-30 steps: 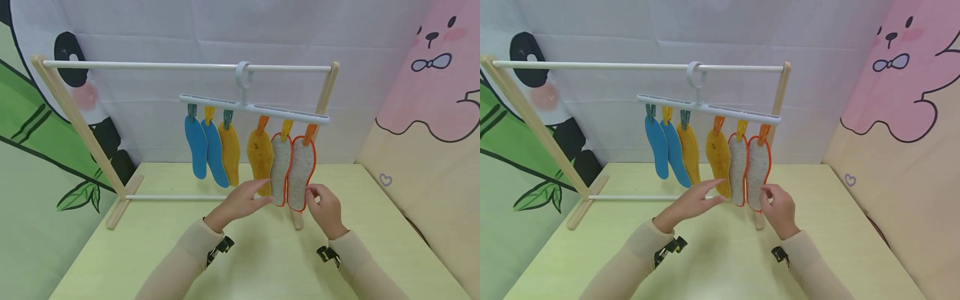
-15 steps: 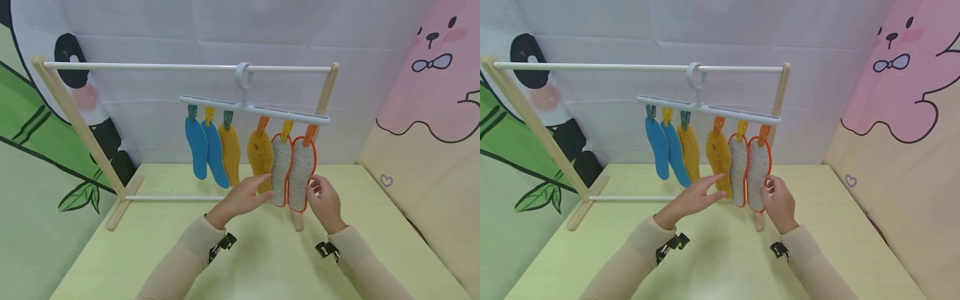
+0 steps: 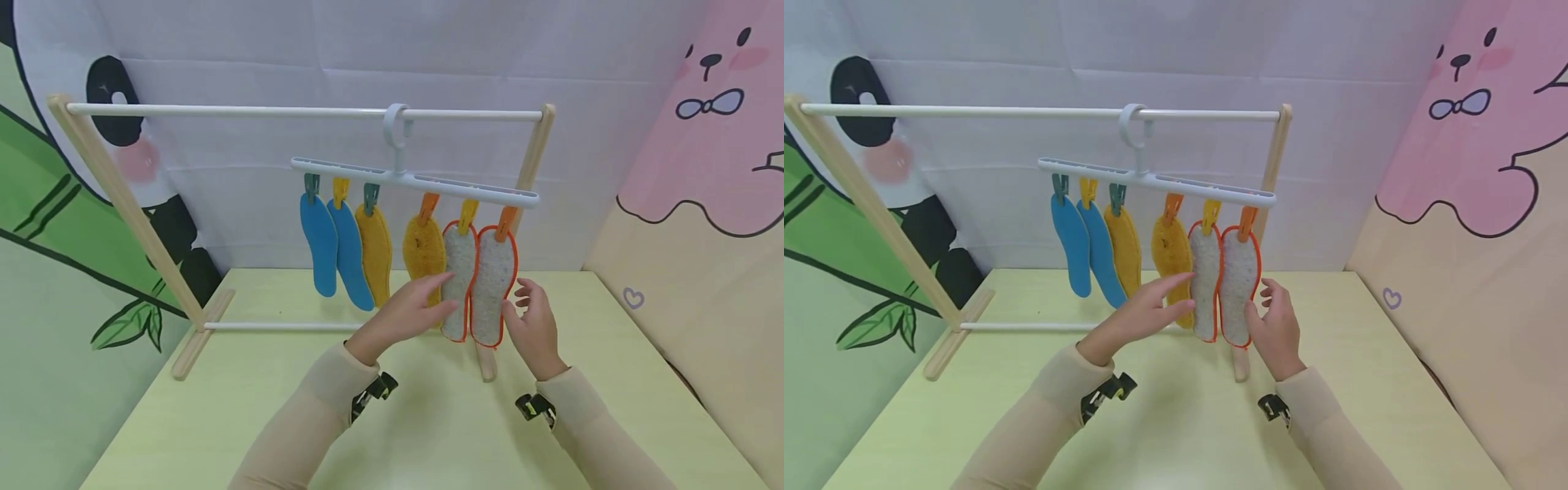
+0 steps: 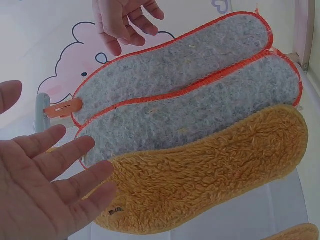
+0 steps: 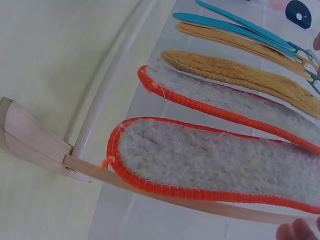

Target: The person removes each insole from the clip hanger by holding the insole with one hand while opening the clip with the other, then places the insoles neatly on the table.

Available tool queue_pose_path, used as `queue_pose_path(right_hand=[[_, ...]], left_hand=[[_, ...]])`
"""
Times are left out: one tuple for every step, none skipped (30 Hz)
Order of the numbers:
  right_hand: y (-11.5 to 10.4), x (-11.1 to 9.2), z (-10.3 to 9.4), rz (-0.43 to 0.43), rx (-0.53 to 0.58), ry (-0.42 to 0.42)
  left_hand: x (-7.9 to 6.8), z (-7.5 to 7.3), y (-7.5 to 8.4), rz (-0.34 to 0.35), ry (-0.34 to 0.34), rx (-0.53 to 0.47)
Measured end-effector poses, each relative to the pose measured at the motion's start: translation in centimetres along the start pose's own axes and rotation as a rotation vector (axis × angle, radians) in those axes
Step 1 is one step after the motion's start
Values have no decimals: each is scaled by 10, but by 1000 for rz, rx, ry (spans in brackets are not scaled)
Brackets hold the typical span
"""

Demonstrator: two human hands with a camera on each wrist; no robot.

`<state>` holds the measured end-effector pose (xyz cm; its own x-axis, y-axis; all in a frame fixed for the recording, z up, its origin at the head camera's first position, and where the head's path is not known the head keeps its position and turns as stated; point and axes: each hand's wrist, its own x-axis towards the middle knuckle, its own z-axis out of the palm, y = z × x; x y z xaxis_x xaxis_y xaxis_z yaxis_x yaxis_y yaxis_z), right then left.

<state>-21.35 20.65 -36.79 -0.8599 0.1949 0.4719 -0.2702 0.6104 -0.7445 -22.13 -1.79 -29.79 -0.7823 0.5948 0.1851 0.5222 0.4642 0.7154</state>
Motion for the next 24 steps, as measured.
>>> queue_pose_path(right_hand=[[0, 1, 0, 1, 7, 0], [0, 1, 0, 1, 13, 1], [1, 2, 0, 2, 19, 1], [1, 2, 0, 4, 26, -1], [1, 3, 1, 6, 33, -5], [1, 4, 1, 9, 39, -9], [2, 4, 1, 12, 44, -13], [2, 5, 1, 16, 47, -17], [2, 6, 2, 17, 52, -19], [2, 6, 2, 17, 57, -21], [2, 7, 3, 16, 59, -23], [1, 7, 3, 12, 63, -23], [1, 7, 3, 10, 69, -26], [1, 7, 3, 7, 73, -30], [0, 7, 3, 6, 79, -34], [0, 7, 3, 6, 82, -39], [-1, 7, 3, 9, 87, -43], [-1, 6, 3, 10, 91, -47], [-1, 6, 3, 10, 91, -52], [-1, 6, 2, 6, 93, -53], [-1, 6, 2, 2, 94, -52], [0, 5, 2, -1, 95, -51], [0, 5, 2, -4, 98, -48], [1, 5, 2, -9, 96, -45]], left_hand=[[1, 0, 1, -1, 2, 0], [3, 1, 2, -1, 2, 0], [4, 1, 3, -3, 4, -1], [5, 1, 4, -7, 5, -4], [6, 2, 5, -9, 5, -7], [8, 2, 6, -16, 4, -13], [8, 3, 6, -19, 3, -18], [9, 3, 7, -21, 3, -18], [10, 4, 8, -20, 2, -16], [11, 4, 8, -18, 1, -11], [11, 4, 9, -14, -1, -2], [12, 3, 10, -10, 0, 9], [13, 2, 10, -5, 1, 22], [13, 1, 11, -1, 2, 37], [14, 0, 11, 1, 1, 48], [15, -1, 11, 3, 1, 57], [15, -2, 12, 6, 0, 65], [16, -2, 12, 7, 0, 69], [17, -3, 12, 11, 0, 71], [18, -3, 11, 19, -1, 70], [18, -3, 12, 25, -2, 68], [19, -3, 12, 30, -2, 66], [19, -2, 12, 31, -3, 65], [20, -2, 12, 32, -2, 64]])
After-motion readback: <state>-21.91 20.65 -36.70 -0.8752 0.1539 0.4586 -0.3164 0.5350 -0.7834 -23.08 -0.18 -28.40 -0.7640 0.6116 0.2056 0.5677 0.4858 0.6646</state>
